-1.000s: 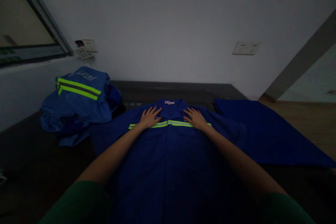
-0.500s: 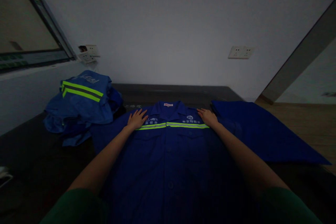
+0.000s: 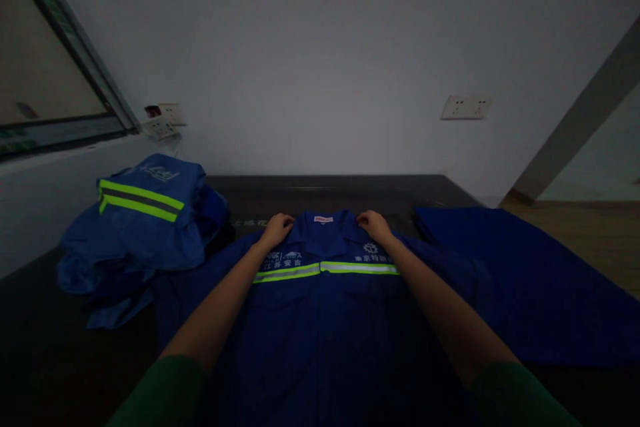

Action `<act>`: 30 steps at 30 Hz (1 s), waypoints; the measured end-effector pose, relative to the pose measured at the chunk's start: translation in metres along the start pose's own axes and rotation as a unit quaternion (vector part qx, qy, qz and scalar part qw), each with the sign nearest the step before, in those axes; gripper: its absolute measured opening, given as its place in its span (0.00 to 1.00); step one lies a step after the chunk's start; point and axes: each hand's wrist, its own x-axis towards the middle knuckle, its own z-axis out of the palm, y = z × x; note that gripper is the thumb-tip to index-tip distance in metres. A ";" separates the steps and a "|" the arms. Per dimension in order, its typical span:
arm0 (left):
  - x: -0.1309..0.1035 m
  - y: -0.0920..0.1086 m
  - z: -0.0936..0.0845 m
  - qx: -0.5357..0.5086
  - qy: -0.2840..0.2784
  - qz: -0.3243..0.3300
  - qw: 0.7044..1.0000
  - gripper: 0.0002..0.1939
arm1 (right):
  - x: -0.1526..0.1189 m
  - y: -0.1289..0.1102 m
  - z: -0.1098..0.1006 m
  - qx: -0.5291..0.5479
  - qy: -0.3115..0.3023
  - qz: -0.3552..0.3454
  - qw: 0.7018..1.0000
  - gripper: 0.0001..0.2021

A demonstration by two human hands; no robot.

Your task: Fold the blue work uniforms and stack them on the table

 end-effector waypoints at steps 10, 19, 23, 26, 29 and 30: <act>0.007 -0.004 0.004 -0.057 0.017 -0.023 0.998 0.08 | 0.015 0.013 0.004 0.056 -0.015 0.030 0.998 0.11; 0.001 0.017 0.013 0.034 0.043 -0.045 0.997 0.07 | 0.009 -0.010 0.002 -0.039 0.006 0.093 0.995 0.14; -0.007 0.028 0.005 0.073 0.063 -0.041 0.994 0.10 | 0.000 -0.028 -0.009 -0.065 0.054 0.081 0.993 0.15; -0.013 0.036 0.005 0.072 0.048 -0.003 0.996 0.16 | -0.009 -0.042 -0.012 -0.033 0.088 0.021 0.995 0.17; -0.020 0.045 0.013 0.075 -0.020 0.024 0.997 0.22 | -0.018 -0.055 -0.002 0.000 0.048 -0.030 0.998 0.20; -0.022 0.048 0.017 0.083 -0.048 0.020 0.995 0.25 | -0.020 -0.057 0.004 -0.002 0.022 -0.029 0.999 0.22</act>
